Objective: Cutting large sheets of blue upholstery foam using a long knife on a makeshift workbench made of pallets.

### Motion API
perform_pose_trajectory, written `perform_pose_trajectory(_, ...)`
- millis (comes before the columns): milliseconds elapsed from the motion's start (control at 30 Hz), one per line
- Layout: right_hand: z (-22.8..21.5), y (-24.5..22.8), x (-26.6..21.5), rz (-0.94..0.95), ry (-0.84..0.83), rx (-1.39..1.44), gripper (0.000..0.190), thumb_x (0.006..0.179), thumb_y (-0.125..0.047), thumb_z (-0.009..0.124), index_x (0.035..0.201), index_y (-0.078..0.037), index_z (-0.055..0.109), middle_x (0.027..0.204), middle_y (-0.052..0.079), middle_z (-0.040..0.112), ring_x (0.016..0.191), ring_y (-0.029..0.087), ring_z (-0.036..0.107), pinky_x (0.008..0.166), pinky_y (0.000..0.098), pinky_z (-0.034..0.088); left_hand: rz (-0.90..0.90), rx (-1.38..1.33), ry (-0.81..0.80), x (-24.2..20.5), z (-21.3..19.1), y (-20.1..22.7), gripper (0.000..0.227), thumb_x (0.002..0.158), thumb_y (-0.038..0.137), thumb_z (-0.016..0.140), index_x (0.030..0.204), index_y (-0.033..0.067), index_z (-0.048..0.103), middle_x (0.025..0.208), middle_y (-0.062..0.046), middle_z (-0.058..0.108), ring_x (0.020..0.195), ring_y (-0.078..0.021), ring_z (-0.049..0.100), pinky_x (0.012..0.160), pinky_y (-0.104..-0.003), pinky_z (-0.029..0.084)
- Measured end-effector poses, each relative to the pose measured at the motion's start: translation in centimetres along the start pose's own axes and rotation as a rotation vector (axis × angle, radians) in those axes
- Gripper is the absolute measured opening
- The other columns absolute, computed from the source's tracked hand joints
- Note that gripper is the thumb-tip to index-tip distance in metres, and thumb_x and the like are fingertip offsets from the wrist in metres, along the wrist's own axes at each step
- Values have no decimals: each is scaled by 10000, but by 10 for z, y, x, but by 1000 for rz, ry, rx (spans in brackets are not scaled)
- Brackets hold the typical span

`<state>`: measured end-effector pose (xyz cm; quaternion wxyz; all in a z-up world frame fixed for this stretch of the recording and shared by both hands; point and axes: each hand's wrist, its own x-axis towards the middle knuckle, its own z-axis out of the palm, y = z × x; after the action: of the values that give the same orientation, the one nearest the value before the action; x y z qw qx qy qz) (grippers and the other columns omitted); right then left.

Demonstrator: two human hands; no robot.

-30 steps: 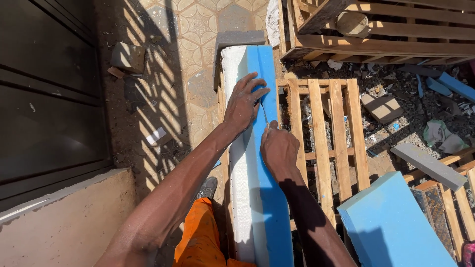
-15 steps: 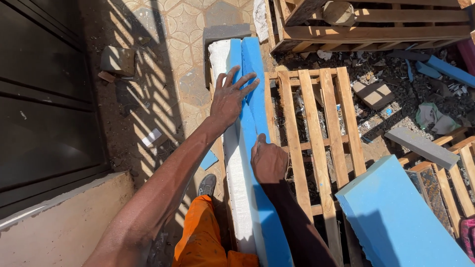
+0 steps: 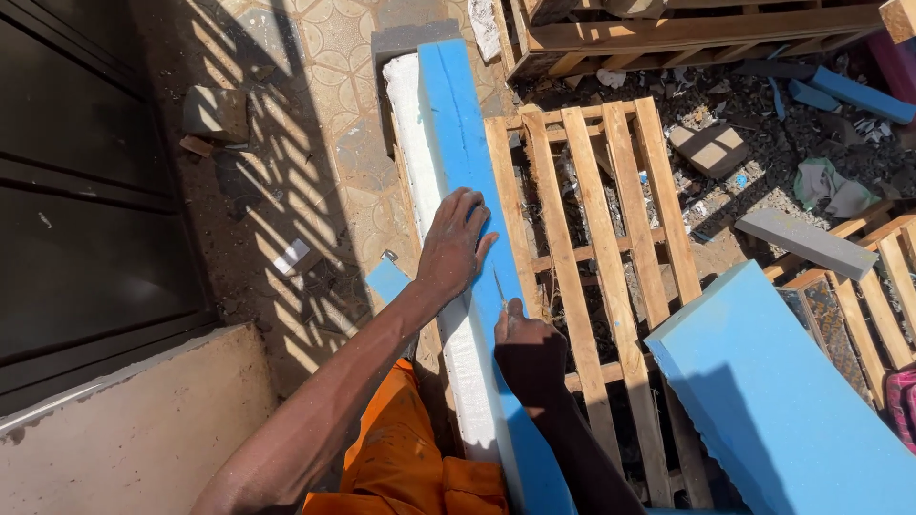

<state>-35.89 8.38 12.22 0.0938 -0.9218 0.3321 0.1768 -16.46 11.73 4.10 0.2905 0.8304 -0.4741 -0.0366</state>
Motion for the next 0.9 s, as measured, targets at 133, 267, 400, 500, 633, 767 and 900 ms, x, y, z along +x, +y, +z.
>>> perform_pose_trajectory(133, 8, 8, 20, -33, 18, 2, 412, 1077, -304, 381, 1238, -42, 656, 668, 201, 712, 698, 365, 767, 651, 509, 623, -59, -181, 72, -13, 3, 4, 186, 1063, 257, 570, 1160, 108, 620, 1281, -39, 497, 1427, -298, 390, 1201, -464, 346)
perform_pose_trajectory(267, -2, -7, 48, -96, 114, 82, 399, 1059, -218, 414, 1232, 13, 690, 686, 259, 712, 709, 404, 762, 649, 508, 617, 7, -112, 22, -21, 17, -11, 282, 981, 101, 652, 1249, 171, 706, 1411, -11, 529, 1501, -319, 326, 1257, -500, 269)
perform_pose_trajectory(400, 45, 20, 7, -101, 64, 28, 405, 1045, -236, 434, 1261, -8, 690, 719, 256, 723, 764, 427, 764, 658, 557, 614, 32, -98, 0, -23, -5, -6, 355, 1007, 79, 609, 1317, 224, 705, 1485, 35, 520, 1525, -291, 290, 1290, -477, 207)
perform_pose_trajectory(500, 30, 18, -47, 3, -112, -3, 405, 1051, -234, 425, 1304, -17, 656, 727, 221, 733, 786, 376, 778, 722, 517, 629, -14, -73, -22, -28, -27, 4, 454, 1045, 10, 559, 1445, 216, 622, 1442, -91, 566, 1488, -386, 334, 1288, -558, 203)
perform_pose_trajectory(633, 51, 22, -4, 12, -62, 20, 391, 1019, -215, 461, 1286, -18, 667, 737, 223, 728, 807, 399, 773, 719, 535, 618, 36, 88, -71, -26, -13, -8, 515, 1047, 74, 525, 1488, 336, 567, 1559, 71, 470, 1539, -285, 239, 1301, -504, 152)
perform_pose_trajectory(767, 8, 3, -37, -17, -48, 27, 386, 1007, -215, 458, 1258, -19, 676, 750, 247, 729, 806, 410, 768, 720, 542, 622, 62, 125, -121, -29, -10, -11, 547, 1064, 83, 485, 1534, 362, 506, 1621, 89, 403, 1550, -295, 199, 1300, -512, 129)
perform_pose_trajectory(900, 56, 53, -91, -148, 88, -95, 234, 1058, -235, 453, 1104, -62, 604, 445, -51, 501, 350, 139, 496, 319, 323, 292, 191, -24, 80, -20, 5, -23, 649, 1027, -125, 420, 1532, 275, 494, 1631, 13, 396, 1527, -407, 256, 1286, -668, 232)
